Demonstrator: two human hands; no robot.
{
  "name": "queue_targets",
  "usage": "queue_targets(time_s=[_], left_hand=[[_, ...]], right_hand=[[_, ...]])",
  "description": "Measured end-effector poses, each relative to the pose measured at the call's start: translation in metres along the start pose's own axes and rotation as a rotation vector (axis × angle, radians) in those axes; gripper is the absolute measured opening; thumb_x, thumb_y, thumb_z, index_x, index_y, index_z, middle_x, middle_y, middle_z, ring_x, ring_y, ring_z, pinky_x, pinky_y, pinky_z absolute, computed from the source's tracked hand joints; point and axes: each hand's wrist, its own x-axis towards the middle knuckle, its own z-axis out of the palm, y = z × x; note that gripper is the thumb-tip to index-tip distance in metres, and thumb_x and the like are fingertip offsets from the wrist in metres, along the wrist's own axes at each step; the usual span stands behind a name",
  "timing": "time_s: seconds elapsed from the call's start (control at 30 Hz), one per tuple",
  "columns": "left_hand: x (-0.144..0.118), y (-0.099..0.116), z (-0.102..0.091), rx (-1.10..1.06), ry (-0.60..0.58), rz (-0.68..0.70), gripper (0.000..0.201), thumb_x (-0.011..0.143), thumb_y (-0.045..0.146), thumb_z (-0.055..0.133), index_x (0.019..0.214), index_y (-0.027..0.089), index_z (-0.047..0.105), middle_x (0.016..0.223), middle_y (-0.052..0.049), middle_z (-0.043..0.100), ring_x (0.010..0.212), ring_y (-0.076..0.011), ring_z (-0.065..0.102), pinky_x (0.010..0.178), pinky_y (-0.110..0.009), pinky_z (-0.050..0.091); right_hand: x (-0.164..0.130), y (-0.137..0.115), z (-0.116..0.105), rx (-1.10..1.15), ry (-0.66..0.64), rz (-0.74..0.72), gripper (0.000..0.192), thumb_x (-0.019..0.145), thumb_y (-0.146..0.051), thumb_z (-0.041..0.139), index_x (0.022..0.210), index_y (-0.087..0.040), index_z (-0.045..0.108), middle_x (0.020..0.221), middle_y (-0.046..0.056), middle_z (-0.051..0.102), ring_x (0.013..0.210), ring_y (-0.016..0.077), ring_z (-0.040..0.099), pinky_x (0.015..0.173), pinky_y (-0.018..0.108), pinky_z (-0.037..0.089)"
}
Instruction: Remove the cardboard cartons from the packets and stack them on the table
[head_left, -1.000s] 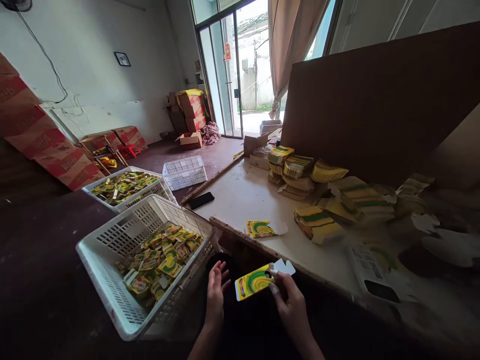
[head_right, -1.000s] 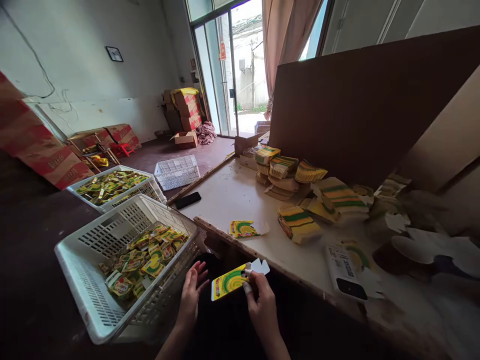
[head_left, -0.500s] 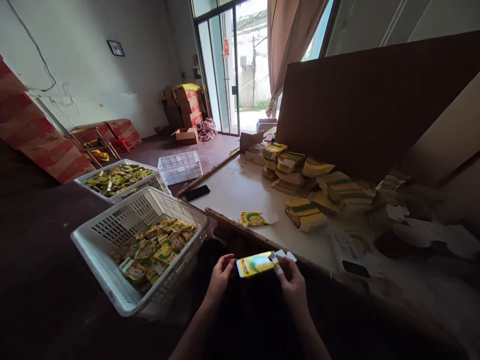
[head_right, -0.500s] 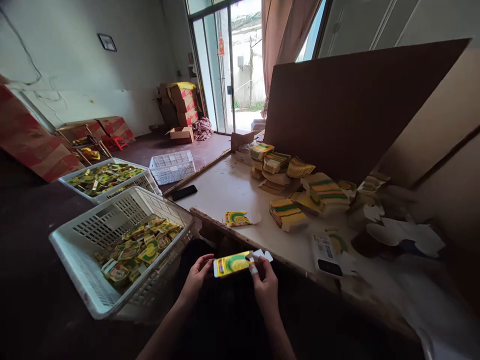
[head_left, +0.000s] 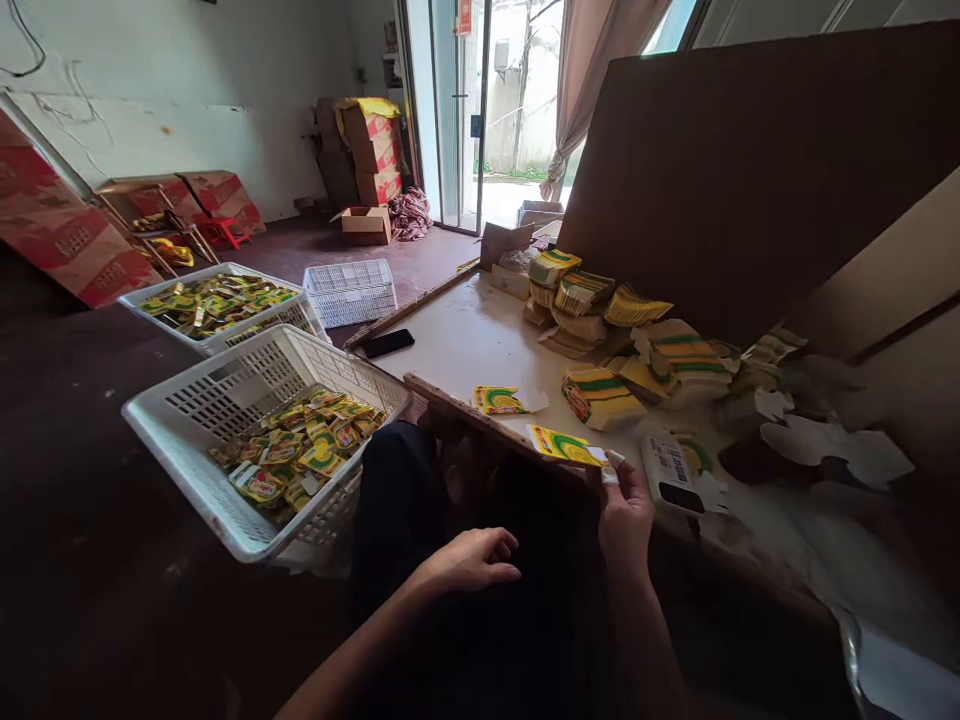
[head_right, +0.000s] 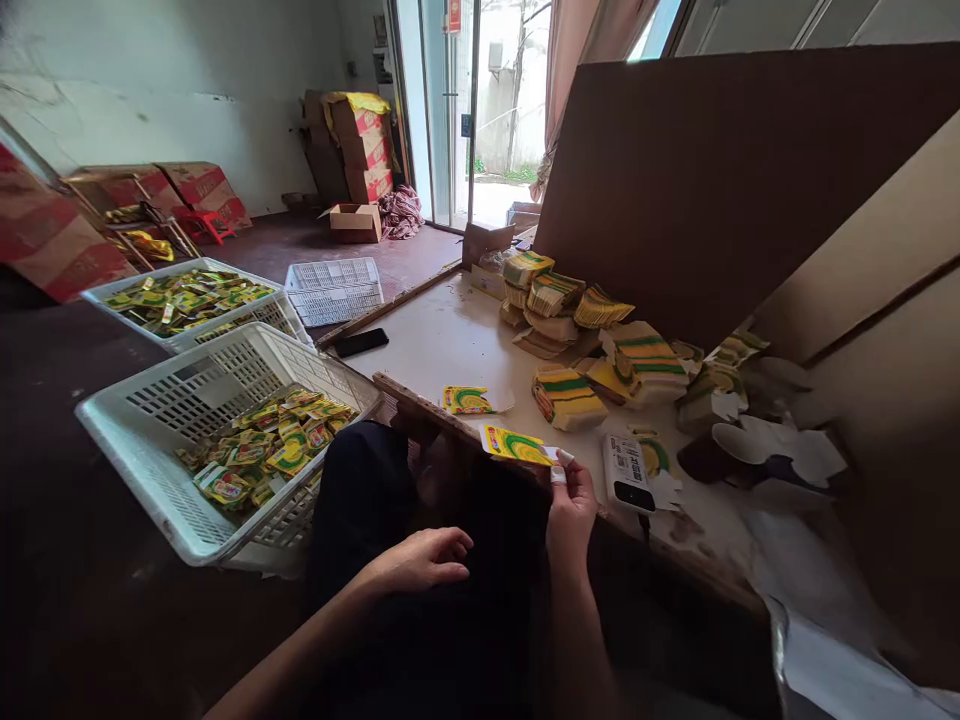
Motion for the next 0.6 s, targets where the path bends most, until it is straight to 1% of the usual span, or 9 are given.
queue_targets(time_s=[0.17,0.3,0.43,0.6], left_hand=[[-0.002,0.009,-0.006,0.119,-0.007,0.037,0.03,0.065,0.032,0.073,0.094,0.028,0.073,0.088,-0.004,0.075,0.082,-0.0251,0.067,0.071,-0.032,0.048],[-0.001,0.014,-0.007,0.207,-0.027,0.082,0.03,0.065,0.031,0.074,0.095,0.028,0.073,0.088,-0.005,0.074,0.083,-0.0276,0.068,0.072,-0.034,0.049],[-0.001,0.011,-0.004,0.213,-0.018,0.125,0.029,0.066,0.032,0.073,0.095,0.028,0.073,0.088,-0.004,0.074,0.083,-0.028,0.068,0.072,-0.034,0.049],[-0.002,0.004,-0.001,0.224,-0.033,0.102,0.029,0.066,0.032,0.074,0.095,0.029,0.073,0.088,-0.005,0.074,0.083,-0.0287,0.069,0.073,-0.035,0.05]], right_hand=[[-0.003,0.003,0.008,0.048,-0.008,0.017,0.037,0.07,-0.046,0.067,0.094,-0.02,0.061,0.09,0.002,0.066,0.075,0.0169,0.064,0.073,0.034,0.055],[-0.005,0.006,0.011,0.042,-0.033,0.045,0.037,0.068,-0.046,0.068,0.093,-0.02,0.061,0.087,0.002,0.066,0.074,0.0168,0.064,0.07,0.033,0.055],[-0.006,0.007,0.014,0.013,-0.059,0.052,0.036,0.069,-0.046,0.067,0.093,-0.019,0.062,0.088,0.002,0.066,0.075,0.0161,0.063,0.069,0.031,0.054],[-0.009,0.01,0.022,-0.003,-0.089,0.081,0.038,0.068,-0.046,0.067,0.094,-0.018,0.063,0.086,0.002,0.066,0.072,0.0153,0.062,0.068,0.03,0.052]])
